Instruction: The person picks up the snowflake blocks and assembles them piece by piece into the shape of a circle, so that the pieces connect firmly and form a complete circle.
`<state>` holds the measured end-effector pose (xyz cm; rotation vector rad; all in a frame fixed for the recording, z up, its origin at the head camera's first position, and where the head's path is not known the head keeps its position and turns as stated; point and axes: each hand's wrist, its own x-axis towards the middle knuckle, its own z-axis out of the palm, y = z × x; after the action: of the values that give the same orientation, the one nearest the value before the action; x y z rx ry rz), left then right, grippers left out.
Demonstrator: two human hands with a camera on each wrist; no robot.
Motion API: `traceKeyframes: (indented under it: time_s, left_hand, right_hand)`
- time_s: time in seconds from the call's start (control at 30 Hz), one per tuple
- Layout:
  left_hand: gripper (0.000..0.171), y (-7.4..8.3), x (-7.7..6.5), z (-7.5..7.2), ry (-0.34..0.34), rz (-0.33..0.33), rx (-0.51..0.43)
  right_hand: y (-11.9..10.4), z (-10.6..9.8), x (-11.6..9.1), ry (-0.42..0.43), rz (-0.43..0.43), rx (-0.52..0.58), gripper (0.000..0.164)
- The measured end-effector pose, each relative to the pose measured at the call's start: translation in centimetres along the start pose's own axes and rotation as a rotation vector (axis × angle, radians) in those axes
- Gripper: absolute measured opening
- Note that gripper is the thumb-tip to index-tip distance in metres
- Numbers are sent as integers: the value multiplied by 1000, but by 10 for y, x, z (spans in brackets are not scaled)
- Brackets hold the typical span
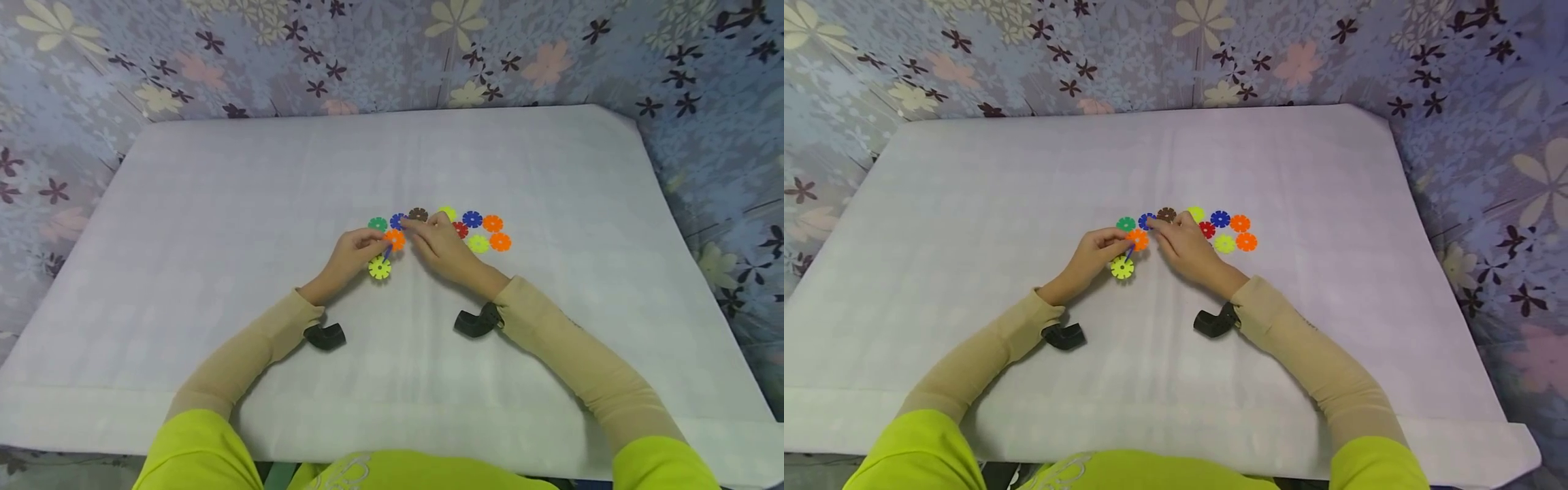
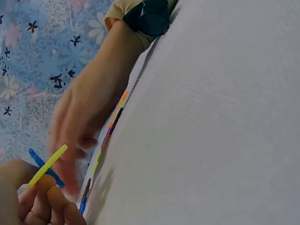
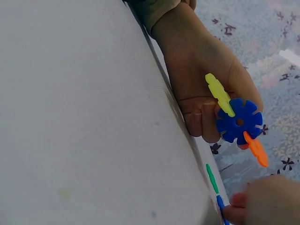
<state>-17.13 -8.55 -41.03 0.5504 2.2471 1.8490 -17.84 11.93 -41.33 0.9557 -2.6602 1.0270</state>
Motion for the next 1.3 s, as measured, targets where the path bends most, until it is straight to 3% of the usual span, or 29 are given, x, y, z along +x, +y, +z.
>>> traceKeyframes:
  time_s: [0.13,0.23,0.43,0.53,0.7,0.93,1.1,1.3]
  left_hand:
    - [15,1,0,-1,3,-17,-45]
    - [15,1,1,-1,8,-29,-70]
    - [16,0,3,-4,2,-48,-92]
    - [15,1,3,-4,15,-48,-103]
    - [16,2,0,-2,-24,-77,-110]
    - [17,6,2,-2,12,-93,-100]
    - [17,6,3,-2,21,-120,-84]
    - [19,3,2,-1,17,-146,-62]
  right_hand:
    - [-1,-1,0,-1,25,-28,24]
    - [0,-1,0,24,-10,-61,24]
    - [4,1,3,-14,-44,-132,24]
    - [2,0,5,20,-2,-63,21]
    - [-3,-1,0,68,125,107,29]
    - [-3,0,2,252,40,323,12]
    - [-8,-3,2,246,5,478,12]
    - [-19,-8,-1,190,40,618,12]
